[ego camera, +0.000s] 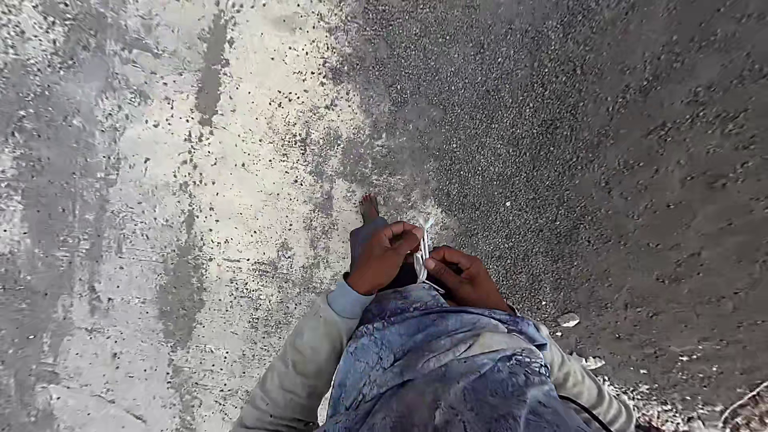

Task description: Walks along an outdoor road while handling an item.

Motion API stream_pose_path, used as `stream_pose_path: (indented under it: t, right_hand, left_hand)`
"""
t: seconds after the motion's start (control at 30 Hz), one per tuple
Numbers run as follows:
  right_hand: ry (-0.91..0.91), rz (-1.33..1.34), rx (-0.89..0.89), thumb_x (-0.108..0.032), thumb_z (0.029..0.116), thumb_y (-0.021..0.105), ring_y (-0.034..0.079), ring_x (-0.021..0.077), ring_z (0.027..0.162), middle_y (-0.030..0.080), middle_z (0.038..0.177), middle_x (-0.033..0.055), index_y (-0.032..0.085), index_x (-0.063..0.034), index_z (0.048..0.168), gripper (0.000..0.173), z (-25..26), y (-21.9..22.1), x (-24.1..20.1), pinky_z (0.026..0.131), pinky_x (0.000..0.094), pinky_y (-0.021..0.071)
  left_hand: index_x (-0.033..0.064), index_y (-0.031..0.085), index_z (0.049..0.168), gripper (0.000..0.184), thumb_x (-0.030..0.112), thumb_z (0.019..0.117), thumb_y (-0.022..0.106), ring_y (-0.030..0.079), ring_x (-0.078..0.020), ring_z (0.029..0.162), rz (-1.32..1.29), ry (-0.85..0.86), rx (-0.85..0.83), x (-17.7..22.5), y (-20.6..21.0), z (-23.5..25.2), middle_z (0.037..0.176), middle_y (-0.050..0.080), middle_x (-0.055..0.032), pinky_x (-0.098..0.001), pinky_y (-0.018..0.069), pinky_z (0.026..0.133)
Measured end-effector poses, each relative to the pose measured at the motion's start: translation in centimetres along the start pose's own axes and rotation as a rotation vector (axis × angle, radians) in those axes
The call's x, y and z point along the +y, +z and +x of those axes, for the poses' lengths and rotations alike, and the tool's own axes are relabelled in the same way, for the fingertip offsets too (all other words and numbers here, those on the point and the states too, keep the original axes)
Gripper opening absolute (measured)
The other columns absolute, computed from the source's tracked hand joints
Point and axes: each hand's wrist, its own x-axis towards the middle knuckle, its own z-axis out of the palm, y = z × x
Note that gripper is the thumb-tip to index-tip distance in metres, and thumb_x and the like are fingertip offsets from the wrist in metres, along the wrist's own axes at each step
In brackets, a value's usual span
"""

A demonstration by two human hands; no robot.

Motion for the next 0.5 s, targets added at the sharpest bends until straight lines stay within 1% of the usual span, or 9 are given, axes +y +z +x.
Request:
stream_pose_path:
  t: [0.07, 0.17, 0.2, 0.27, 0.3, 0.33, 0.4, 0.47, 0.5]
  right_hand:
    - [-0.033, 0.012, 0.088, -0.018, 0.1042, 0.058, 0.061, 0.0014, 0.071, 0.069, 0.085, -0.0016, 0.071, -0.0022, 0.104, 0.02, 3.2, -0.1, -1.9, 0.067, 0.0201, 0.0535]
    - [-0.014, 0.056, 0.214, -0.014, 0.1026, 0.06, 0.06, -0.0003, 0.067, 0.071, 0.084, -0.002, 0.072, -0.002, 0.103, 0.017, 7.0, -0.6, -4.6, 0.062, 0.0177, 0.0518]
    - [-0.008, 0.073, 0.243, -0.013, 0.1021, 0.06, 0.06, -0.0004, 0.065, 0.071, 0.083, -0.0021, 0.072, -0.0022, 0.102, 0.016, 8.0, -0.8, -5.3, 0.061, 0.0174, 0.051]
    - [-0.015, 0.104, 0.294, -0.011, 0.1025, 0.059, 0.059, 0.0, 0.063, 0.071, 0.081, -0.0019, 0.07, -0.002, 0.102, 0.014, 10.4, -1.7, -6.4, 0.059, 0.0171, 0.0504]
    - [-0.016, 0.123, 0.314, -0.011, 0.1033, 0.058, 0.061, 0.0011, 0.064, 0.071, 0.081, -0.0014, 0.068, -0.0018, 0.103, 0.014, 11.6, -2.3, -6.8, 0.06, 0.0177, 0.0517]
    - [-0.014, 0.146, 0.334, -0.01, 0.1042, 0.056, 0.063, 0.0028, 0.066, 0.071, 0.082, -0.0007, 0.067, -0.0016, 0.104, 0.014, 12.8, -3.0, -7.1, 0.063, 0.0191, 0.0539]
    - [-0.025, 0.197, 0.389, -0.01, 0.106, 0.051, 0.065, 0.0057, 0.07, 0.07, 0.082, -0.0004, 0.064, -0.0025, 0.104, 0.015, 15.4, -4.6, -7.8, 0.068, 0.0219, 0.057]
    - [-0.07, 0.248, 0.451, -0.011, 0.1084, 0.044, 0.066, 0.0079, 0.073, 0.069, 0.082, -0.0006, 0.06, -0.0047, 0.105, 0.017, 18.5, -6.6, -8.5, 0.072, 0.0253, 0.0582]
    - [-0.106, 0.281, 0.477, -0.013, 0.1092, 0.042, 0.067, 0.0092, 0.074, 0.069, 0.083, -0.0006, 0.059, -0.0064, 0.105, 0.018, 20.4, -7.8, -8.9, 0.074, 0.0279, 0.0591]
  left_hand:
    - [0.0014, 0.067, 0.112, 0.023, 0.02, 0.1068, 0.055, 0.069, -0.0154, 0.075, -0.005, 0.015, -0.022, 3.2, -1.6, 2.9, 0.091, 0.07, -0.0082, -0.0345, 0.0615, 0.071]
    - [0.0031, 0.067, 0.112, 0.024, 0.024, 0.1072, 0.055, 0.069, -0.015, 0.074, 0.075, 0.032, -0.088, 7.0, -3.3, 6.3, 0.091, 0.07, -0.0076, -0.0328, 0.0616, 0.069]
    - [0.0032, 0.067, 0.111, 0.023, 0.024, 0.1054, 0.059, 0.069, -0.0148, 0.074, 0.11, 0.028, -0.131, 8.0, -3.8, 7.3, 0.09, 0.071, -0.0075, -0.0326, 0.0611, 0.069]
    - [0.002, 0.07, 0.107, 0.017, 0.016, 0.0979, 0.07, 0.071, -0.0147, 0.076, 0.164, 0.019, -0.218, 9.7, -4.7, 9.7, 0.089, 0.074, -0.0078, -0.0331, 0.0622, 0.073]
    - [0.0014, 0.071, 0.106, 0.015, 0.013, 0.0961, 0.072, 0.071, -0.0145, 0.076, 0.18, 0.017, -0.239, 10.4, -5.0, 10.9, 0.089, 0.074, -0.0078, -0.0329, 0.0624, 0.075]
    - [0.0009, 0.071, 0.105, 0.014, 0.011, 0.0963, 0.071, 0.071, -0.0144, 0.076, 0.181, 0.024, -0.237, 11.2, -5.1, 12.2, 0.088, 0.074, -0.0081, -0.0326, 0.0621, 0.075]
    - [0.0016, 0.068, 0.107, 0.011, 0.009, 0.0999, 0.065, 0.07, -0.0137, 0.075, 0.115, 0.08, -0.182, 13.0, -5.1, 14.9, 0.087, 0.072, -0.0078, -0.0301, 0.0606, 0.073]
    - [0.0037, 0.064, 0.11, 0.01, 0.009, 0.1042, 0.057, 0.071, -0.0137, 0.075, -0.01, 0.114, -0.118, 15.7, -5.0, 18.2, 0.088, 0.07, -0.0065, -0.0307, 0.0633, 0.073]
    - [0.0049, 0.063, 0.107, 0.012, 0.01, 0.1061, 0.052, 0.069, -0.0119, 0.07, -0.06, 0.112, -0.082, 17.5, -5.0, 20.4, 0.085, 0.068, -0.004, -0.029, 0.063, 0.068]
